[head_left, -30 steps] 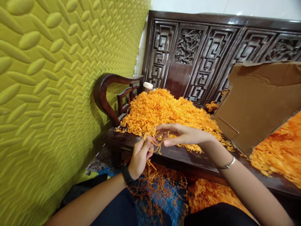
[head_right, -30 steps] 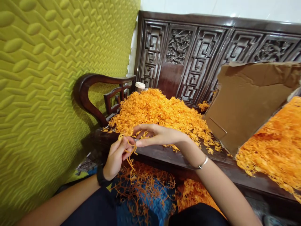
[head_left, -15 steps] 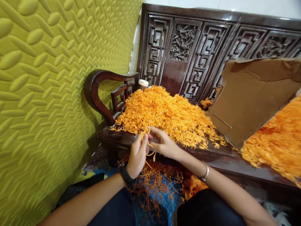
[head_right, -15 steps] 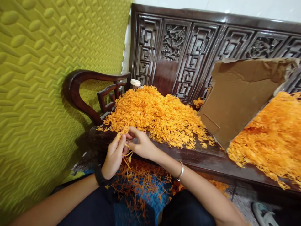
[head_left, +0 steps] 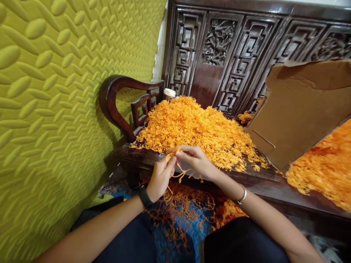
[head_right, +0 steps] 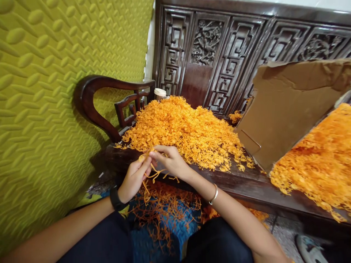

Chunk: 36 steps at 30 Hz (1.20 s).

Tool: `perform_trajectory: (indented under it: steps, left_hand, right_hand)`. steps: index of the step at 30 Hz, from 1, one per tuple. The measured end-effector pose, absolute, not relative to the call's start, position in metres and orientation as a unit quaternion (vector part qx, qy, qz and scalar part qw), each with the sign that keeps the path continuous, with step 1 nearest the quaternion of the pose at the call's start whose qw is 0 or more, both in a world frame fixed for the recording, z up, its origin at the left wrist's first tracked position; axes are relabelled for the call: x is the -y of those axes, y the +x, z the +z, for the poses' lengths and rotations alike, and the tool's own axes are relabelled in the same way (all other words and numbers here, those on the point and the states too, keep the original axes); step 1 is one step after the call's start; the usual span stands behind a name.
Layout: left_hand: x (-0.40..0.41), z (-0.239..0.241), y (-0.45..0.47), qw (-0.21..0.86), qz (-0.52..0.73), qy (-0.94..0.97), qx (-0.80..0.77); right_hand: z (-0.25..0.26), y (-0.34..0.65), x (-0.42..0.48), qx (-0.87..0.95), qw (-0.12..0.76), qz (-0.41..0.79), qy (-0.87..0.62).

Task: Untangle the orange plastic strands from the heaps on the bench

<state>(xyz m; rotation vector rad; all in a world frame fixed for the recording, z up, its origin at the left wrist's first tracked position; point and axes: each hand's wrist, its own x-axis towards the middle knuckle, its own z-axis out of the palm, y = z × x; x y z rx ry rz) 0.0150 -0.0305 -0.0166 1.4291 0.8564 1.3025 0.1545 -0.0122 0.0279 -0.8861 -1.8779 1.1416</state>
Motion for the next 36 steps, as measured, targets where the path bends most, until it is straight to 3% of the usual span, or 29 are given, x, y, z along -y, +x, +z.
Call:
perform_trajectory:
  steps: [4, 9, 12, 15, 30, 36]
  left_hand:
    - [0.028, -0.020, 0.005, 0.491, 0.518, 0.597, -0.366]
    - [0.030, -0.028, -0.004, 0.491, 0.443, 0.648, -0.377]
    - [0.032, -0.030, -0.005, 0.475, 0.401, 0.684, -0.382]
    - [0.034, -0.028, -0.003, 0.471, 0.395, 0.690, -0.383]
    - [0.045, -0.023, -0.001, 0.516, 0.386, 0.654, -0.396]
    - [0.050, -0.021, 0.001, 0.467, 0.414, 0.670, -0.401]
  right_hand:
    - [0.029, 0.181, 0.005, 0.815, 0.316, 0.228, -0.430]
    - [0.020, 0.203, 0.002, 0.863, 0.139, -0.074, -0.480]
    - [0.015, 0.207, 0.000, 0.857, 0.067, -0.169, -0.482]
    - [0.015, 0.209, -0.003, 0.842, 0.068, -0.247, -0.475]
    - [0.003, 0.214, -0.019, 0.827, 0.128, -0.335, -0.433]
    - [0.005, 0.208, -0.017, 0.797, 0.145, -0.369, -0.456]
